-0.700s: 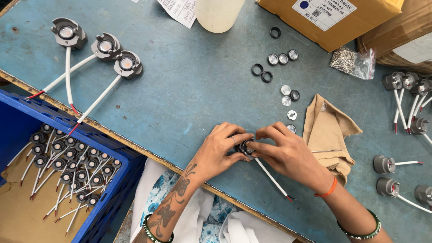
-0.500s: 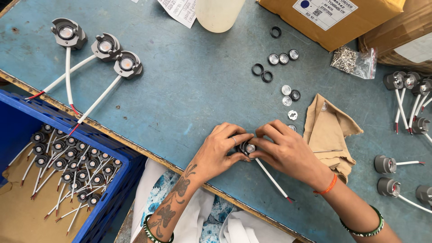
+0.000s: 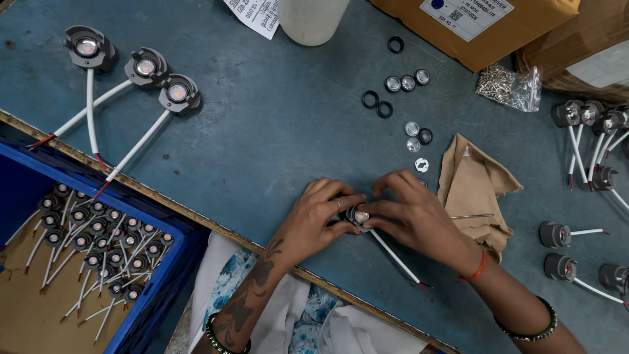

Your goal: The person assembles small LED light fixtures by hand, attaching circular caps and tightening them with a green screwdriver. The person places the finished units on the table and continues the process with additional components.

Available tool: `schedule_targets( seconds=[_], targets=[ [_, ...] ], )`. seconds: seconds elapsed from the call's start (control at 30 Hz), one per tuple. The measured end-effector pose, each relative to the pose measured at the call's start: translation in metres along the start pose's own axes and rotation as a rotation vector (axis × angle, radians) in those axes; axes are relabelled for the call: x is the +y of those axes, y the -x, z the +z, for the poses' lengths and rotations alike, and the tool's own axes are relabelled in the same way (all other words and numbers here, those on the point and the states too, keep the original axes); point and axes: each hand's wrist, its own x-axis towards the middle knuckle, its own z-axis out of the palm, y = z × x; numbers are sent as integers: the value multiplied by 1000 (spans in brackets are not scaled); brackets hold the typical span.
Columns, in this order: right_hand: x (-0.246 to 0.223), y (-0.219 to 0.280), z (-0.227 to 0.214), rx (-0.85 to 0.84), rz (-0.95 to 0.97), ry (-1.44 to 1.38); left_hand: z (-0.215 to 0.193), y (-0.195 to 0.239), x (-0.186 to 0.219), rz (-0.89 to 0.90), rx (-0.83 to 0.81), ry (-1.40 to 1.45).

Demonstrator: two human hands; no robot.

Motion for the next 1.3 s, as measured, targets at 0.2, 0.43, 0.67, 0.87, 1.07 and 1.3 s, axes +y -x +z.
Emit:
schedule_targets(
  seconds=[0.2, 0.43, 0.67, 0.87, 1.07, 1.3],
  targets=[
    [-8, -1, -2, -9, 0, 45, -5, 0, 6, 1, -11, -24],
    [-2, -1, -1, 31, -28, -22, -5, 0, 5, 7, -6, -31],
    [-9, -2, -1, 66, -21, 16, -8, -2, 10, 23, 5, -48],
    [-3, 4, 1, 90, -16, -42, -7, -1, 8, 14, 3, -29],
    [-8, 5, 14, 137, 99, 8, -6, -1, 8, 13, 10, -42],
    [-2, 4, 2, 93, -21, -72, -9, -2, 13, -25, -14, -45]
  ],
)
